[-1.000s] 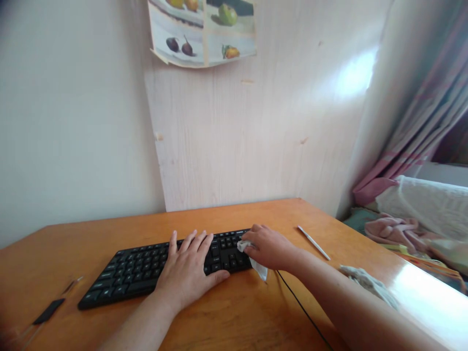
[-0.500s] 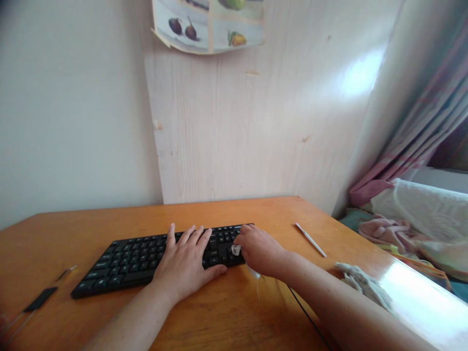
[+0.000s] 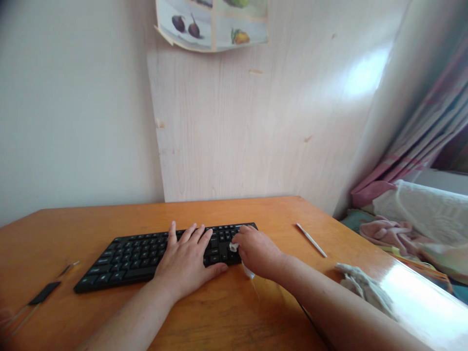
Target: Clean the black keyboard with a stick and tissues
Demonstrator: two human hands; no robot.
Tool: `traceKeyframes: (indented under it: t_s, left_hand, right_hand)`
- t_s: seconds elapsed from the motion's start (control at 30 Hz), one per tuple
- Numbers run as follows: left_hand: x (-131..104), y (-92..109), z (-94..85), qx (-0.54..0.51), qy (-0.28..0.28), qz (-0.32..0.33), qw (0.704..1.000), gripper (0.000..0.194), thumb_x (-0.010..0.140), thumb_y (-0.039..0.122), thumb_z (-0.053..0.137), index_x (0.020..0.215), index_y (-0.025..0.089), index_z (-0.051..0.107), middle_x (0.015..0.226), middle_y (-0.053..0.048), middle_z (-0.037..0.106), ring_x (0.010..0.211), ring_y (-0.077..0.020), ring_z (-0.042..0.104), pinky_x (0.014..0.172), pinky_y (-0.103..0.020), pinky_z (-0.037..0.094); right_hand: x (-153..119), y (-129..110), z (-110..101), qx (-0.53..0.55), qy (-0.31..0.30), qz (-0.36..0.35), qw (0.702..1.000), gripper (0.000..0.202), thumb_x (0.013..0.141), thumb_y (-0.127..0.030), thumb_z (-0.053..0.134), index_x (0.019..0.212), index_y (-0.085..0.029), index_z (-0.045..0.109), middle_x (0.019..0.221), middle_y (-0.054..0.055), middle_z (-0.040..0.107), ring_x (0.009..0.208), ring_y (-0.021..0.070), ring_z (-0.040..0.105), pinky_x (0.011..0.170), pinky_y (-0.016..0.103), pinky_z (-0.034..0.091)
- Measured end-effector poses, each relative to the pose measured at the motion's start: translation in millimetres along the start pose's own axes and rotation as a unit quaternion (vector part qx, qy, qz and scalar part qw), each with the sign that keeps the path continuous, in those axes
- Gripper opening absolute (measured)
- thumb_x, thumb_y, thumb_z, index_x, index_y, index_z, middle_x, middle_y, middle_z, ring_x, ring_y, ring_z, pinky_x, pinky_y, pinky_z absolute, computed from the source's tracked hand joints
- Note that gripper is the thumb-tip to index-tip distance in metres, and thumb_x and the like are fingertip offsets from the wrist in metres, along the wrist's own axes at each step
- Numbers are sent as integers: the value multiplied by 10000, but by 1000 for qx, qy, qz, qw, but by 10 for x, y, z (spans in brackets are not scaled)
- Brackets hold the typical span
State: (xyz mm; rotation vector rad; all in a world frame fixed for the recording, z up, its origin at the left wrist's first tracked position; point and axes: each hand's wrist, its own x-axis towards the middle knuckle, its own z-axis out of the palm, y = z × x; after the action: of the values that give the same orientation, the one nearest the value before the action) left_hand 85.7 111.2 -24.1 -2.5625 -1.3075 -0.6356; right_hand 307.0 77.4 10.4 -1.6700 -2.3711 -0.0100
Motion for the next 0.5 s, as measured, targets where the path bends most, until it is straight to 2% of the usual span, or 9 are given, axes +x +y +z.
traceKeyframes:
  t_s: [0.17,0.27,0.4,0.5]
  left_hand:
    - [3,15,-9,-11,-11,-4,1000,911,771,856,375,1406,223,535,1486,-153,502,1446,-389,307,1164,-668,-99]
    - [6,23,-9,-5,-7,-6,1000,919,764,865,369,1394,220,545,1486,-155,500,1446,-387,303,1166,-663,-103]
    - [5,20,-11,-4,-1,-1,1000,912,765,861,369,1374,209,560,1471,-163,514,1442,-388,313,1168,-658,-103]
    - [3,16,-20,2,-4,3,1000,889,780,847,364,1374,215,558,1473,-155,518,1438,-377,331,1170,-647,-118]
  right_hand:
    - [43,30,49,37,28,14,999,267,808,-65,500,984,-163,675,991,87,637,934,196,571,830,299,424]
    - [62,15,74,37,55,13,998,242,815,-60,494,959,-151,666,961,87,633,925,195,560,826,301,420]
    - [68,-101,76,37,62,-67,995,202,896,-117,490,918,-164,685,943,81,639,910,192,552,854,322,413]
    - [71,-184,73,51,58,-117,990,198,962,-231,505,908,-178,688,908,67,658,915,193,559,890,346,412]
